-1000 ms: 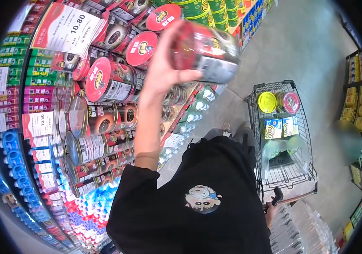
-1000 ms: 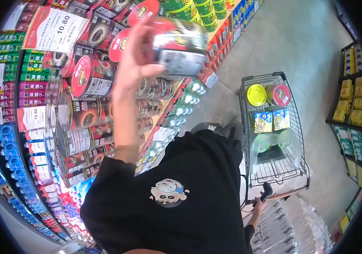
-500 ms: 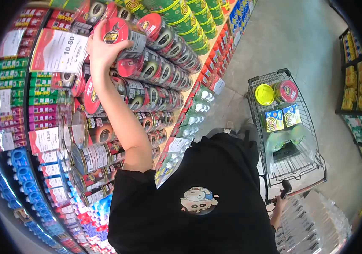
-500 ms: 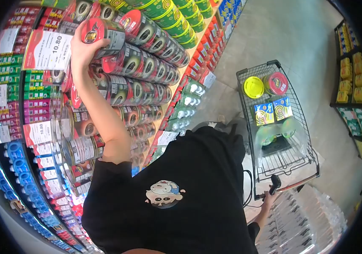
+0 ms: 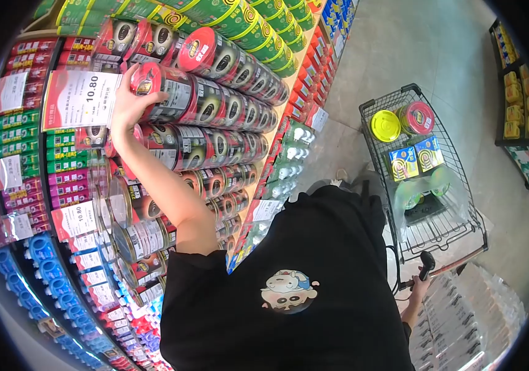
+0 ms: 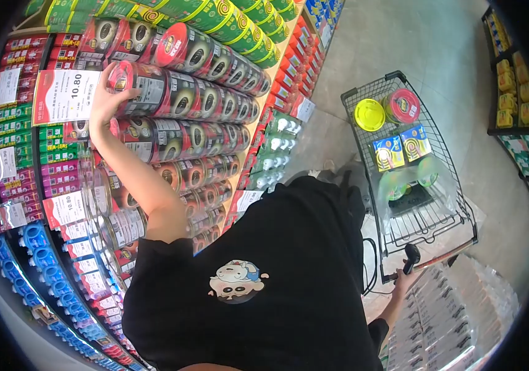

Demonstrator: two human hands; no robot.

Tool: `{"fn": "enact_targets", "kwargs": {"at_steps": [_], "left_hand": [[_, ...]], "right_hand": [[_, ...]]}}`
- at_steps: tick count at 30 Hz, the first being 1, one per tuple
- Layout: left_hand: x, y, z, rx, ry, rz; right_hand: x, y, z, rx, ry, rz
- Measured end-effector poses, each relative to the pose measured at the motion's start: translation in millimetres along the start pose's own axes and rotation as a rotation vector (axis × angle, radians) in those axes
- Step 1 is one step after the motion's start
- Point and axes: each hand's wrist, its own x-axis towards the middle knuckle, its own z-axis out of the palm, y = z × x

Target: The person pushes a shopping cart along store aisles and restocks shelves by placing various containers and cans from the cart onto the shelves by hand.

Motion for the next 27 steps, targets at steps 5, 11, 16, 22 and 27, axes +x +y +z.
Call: {"fn": "enact_targets", "kwargs": {"at_steps": [5,11,16,22,27], "left_hand": [[-7.3,3.3,-3.1,-0.033,-0.036,0.050],[-8.5,1.9,-4.2,-0.056,-0.031,0.044],[-1.6,-13.2,-2.7,-0.111,-0.061,-0.023],[0.1,-9.9,-1.2,-0.098,-0.118,-0.088],[-6.6,-5.9,5.3,-0.088,-0.091,-0.115]], "right_hand": [[-5.8,-11.0,2.8,0.029,-0.016,-0.003],[-2.4,-5.0,2.5,-0.003,-0.014,-0.017],[-7.1,-14.5,2.2,-0.006,-0.016,0.007],[1.3,-0.7,0.6,-0.033,0.005,0.004],[3.5,7.5,1.7,-0.045,0.034,-0.006]]}}
